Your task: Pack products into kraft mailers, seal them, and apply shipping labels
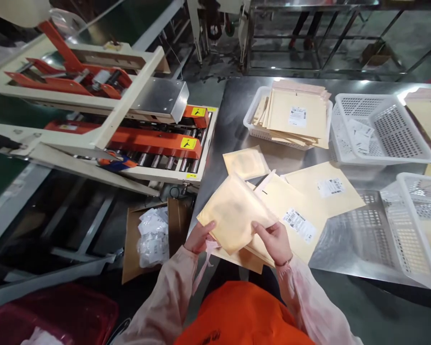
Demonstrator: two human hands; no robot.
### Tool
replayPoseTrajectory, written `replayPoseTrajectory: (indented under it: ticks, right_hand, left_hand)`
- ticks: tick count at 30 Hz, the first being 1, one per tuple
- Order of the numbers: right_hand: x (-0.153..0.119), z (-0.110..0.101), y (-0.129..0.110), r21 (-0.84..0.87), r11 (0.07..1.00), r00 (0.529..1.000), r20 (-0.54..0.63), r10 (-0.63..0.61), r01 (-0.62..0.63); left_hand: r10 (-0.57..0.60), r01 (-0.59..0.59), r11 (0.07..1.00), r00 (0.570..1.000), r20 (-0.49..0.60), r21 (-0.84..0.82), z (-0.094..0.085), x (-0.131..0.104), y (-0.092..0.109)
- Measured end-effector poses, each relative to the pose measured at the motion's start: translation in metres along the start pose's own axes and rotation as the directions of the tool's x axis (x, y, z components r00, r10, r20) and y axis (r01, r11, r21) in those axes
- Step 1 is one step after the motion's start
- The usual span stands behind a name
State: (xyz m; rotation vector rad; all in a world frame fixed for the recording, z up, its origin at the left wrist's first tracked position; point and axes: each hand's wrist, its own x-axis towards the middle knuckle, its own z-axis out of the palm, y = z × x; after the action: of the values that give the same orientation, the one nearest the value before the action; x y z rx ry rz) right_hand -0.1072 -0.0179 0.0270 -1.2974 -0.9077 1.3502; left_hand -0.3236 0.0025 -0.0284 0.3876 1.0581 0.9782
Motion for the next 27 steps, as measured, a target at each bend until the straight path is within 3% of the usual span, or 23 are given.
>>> replayPoseTrajectory:
  ticks: [6,13,19,27]
  right_hand:
    - [-0.002,-0.005,-0.008,-0.101,0.995,1.000,0.029,-0.011,0.014]
    - [0.008,-0.001,0.000,0.162,0.984,0.982,0.183,0.047,-0.077]
    - [0.015,-0.005,0.002,0.298,0.948,0.988,0.137,0.075,-0.113]
    - [0.022,-0.019,0.007,0.414,0.894,0.985,0.053,0.162,-0.170]
  left_hand:
    - [0.054,-0.055,0.996,0.998,0.011,0.064,-0.010,0.003,0.008]
    - [0.270,-0.273,0.926,0.962,0.048,0.260,0.019,-0.014,0.026]
    - [0.334,-0.289,0.797,0.942,0.012,0.531,0.024,-0.026,0.025]
    - [0.328,-0.288,0.833,0.945,-0.004,0.472,0.028,-0.024,0.016]
